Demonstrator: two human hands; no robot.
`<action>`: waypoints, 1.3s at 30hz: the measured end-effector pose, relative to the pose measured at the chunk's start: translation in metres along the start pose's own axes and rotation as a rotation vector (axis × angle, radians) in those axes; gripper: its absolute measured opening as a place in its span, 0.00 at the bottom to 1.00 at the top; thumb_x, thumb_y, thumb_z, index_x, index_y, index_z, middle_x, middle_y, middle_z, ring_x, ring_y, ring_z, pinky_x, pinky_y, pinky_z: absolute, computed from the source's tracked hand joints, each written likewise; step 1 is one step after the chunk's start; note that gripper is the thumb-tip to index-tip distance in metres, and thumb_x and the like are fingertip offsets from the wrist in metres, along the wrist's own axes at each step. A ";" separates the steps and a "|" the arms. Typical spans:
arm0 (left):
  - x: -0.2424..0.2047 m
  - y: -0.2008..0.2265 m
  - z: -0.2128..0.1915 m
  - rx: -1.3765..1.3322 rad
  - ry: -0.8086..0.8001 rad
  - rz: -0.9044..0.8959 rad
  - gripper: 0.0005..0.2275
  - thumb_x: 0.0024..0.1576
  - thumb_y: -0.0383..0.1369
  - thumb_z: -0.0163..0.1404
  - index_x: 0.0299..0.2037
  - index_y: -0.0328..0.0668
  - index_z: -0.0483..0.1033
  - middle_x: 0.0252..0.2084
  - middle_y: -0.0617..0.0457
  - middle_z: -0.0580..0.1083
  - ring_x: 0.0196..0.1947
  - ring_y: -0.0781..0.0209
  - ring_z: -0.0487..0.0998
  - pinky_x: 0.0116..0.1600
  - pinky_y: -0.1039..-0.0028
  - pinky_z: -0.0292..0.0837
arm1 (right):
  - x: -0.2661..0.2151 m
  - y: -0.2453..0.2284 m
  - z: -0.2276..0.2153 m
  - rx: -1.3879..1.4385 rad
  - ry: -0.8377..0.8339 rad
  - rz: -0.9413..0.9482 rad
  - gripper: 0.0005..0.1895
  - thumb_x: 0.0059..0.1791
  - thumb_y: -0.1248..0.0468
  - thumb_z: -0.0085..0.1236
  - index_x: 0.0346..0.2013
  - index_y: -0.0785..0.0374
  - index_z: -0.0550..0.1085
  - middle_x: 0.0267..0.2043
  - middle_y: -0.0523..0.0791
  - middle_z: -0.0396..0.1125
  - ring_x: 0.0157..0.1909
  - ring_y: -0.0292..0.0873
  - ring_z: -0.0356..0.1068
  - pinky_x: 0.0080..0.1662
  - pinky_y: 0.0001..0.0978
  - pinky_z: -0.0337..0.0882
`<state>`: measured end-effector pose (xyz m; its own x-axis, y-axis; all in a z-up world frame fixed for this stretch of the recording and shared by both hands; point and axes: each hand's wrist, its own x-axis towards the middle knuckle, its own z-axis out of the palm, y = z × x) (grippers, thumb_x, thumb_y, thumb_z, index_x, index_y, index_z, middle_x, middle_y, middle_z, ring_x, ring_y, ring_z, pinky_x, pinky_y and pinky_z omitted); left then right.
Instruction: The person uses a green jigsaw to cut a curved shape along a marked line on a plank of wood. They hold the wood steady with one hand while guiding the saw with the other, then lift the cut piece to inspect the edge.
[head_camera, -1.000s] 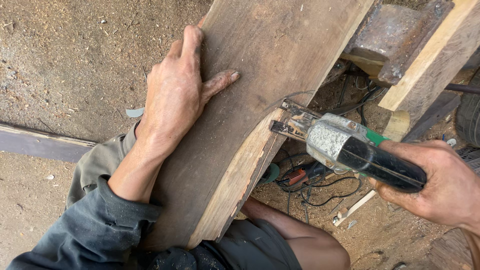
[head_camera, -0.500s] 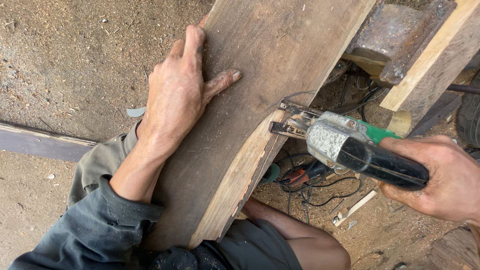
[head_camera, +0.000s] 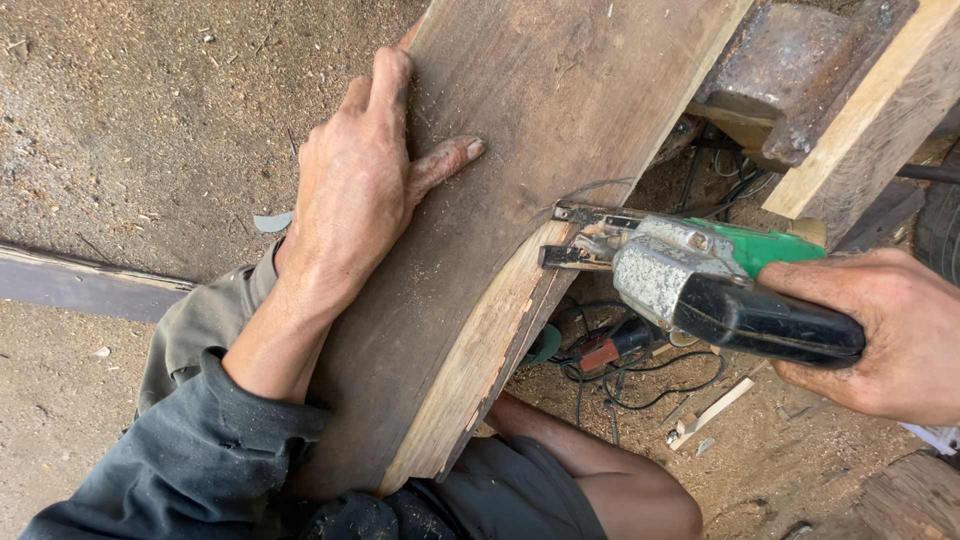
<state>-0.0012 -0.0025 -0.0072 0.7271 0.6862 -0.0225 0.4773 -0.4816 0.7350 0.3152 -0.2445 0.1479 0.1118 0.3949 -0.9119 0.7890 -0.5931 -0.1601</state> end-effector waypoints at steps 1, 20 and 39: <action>-0.001 0.000 0.001 -0.010 0.000 0.002 0.28 0.62 0.47 0.62 0.59 0.38 0.60 0.42 0.34 0.75 0.35 0.39 0.82 0.33 0.56 0.79 | 0.000 -0.001 -0.001 -0.014 -0.028 0.043 0.27 0.33 0.62 0.74 0.47 0.55 0.80 0.30 0.42 0.75 0.27 0.38 0.79 0.35 0.32 0.78; 0.000 0.001 0.000 -0.048 -0.027 -0.031 0.28 0.62 0.47 0.62 0.59 0.38 0.60 0.43 0.34 0.74 0.38 0.37 0.82 0.39 0.51 0.78 | 0.002 -0.030 -0.024 -0.178 -0.171 0.109 0.19 0.39 0.61 0.72 0.44 0.48 0.78 0.34 0.40 0.74 0.38 0.37 0.78 0.48 0.37 0.78; 0.004 -0.009 0.021 0.030 0.007 -0.091 0.30 0.61 0.52 0.59 0.53 0.31 0.62 0.32 0.34 0.75 0.27 0.42 0.78 0.32 0.53 0.75 | -0.066 -0.013 0.208 1.369 0.746 0.342 0.16 0.39 0.68 0.68 0.40 0.69 0.77 0.30 0.50 0.71 0.29 0.44 0.71 0.31 0.39 0.73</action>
<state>0.0078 -0.0069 -0.0276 0.6767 0.7315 -0.0834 0.5559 -0.4334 0.7094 0.1719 -0.4093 0.1314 0.7430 0.1131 -0.6597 -0.4010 -0.7139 -0.5740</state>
